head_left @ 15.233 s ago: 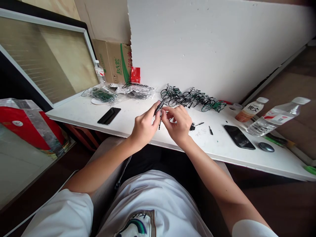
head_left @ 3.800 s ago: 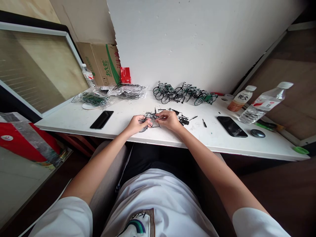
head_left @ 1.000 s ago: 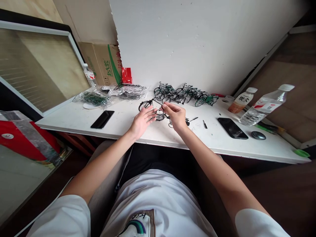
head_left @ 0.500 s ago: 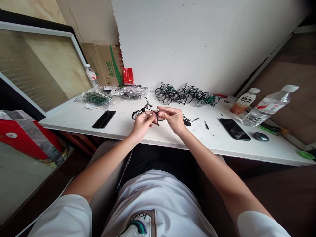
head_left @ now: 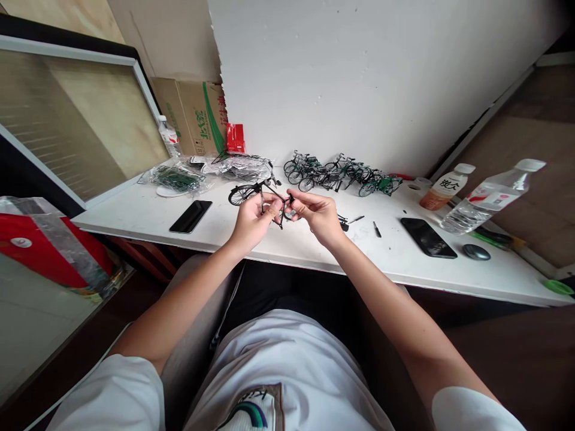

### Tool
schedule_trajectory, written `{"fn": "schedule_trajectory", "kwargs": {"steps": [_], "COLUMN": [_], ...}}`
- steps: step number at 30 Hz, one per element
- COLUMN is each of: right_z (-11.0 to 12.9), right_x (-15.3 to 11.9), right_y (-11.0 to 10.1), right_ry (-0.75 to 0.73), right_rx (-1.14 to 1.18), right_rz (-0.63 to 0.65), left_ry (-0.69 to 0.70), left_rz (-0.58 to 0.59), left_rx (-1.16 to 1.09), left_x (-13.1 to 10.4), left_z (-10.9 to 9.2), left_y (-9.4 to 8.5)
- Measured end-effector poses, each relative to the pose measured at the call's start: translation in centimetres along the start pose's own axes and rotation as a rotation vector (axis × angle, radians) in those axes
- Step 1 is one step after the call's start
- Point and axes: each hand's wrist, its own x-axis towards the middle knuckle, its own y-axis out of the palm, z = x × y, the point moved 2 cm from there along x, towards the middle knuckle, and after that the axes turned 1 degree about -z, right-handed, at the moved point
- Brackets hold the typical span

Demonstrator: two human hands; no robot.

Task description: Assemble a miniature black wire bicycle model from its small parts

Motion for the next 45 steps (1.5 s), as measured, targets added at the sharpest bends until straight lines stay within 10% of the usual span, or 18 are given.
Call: {"fn": "schedule_trajectory", "kwargs": {"steps": [14, 30, 45], "right_z": [1.3, 2.3, 4.8], "right_x": [-0.2, -0.3, -1.1], "right_y": [0.4, 0.2, 0.2], "right_ry": [0.168, 0.05, -0.081], "right_rx": [0.321, 0.183, 0.024], "right_rz": [0.127, 0.166, 0.272], "left_ry": [0.119, 0.381, 0.464], "left_rz": [0.079, -0.038, 0.12], "left_rx": [0.128, 0.497, 0.585], "left_x": [-1.2, -2.4, -2.4], "left_z": [-3.4, -4.3, -5.3], "left_y": [0.5, 0.5, 0.1]}}
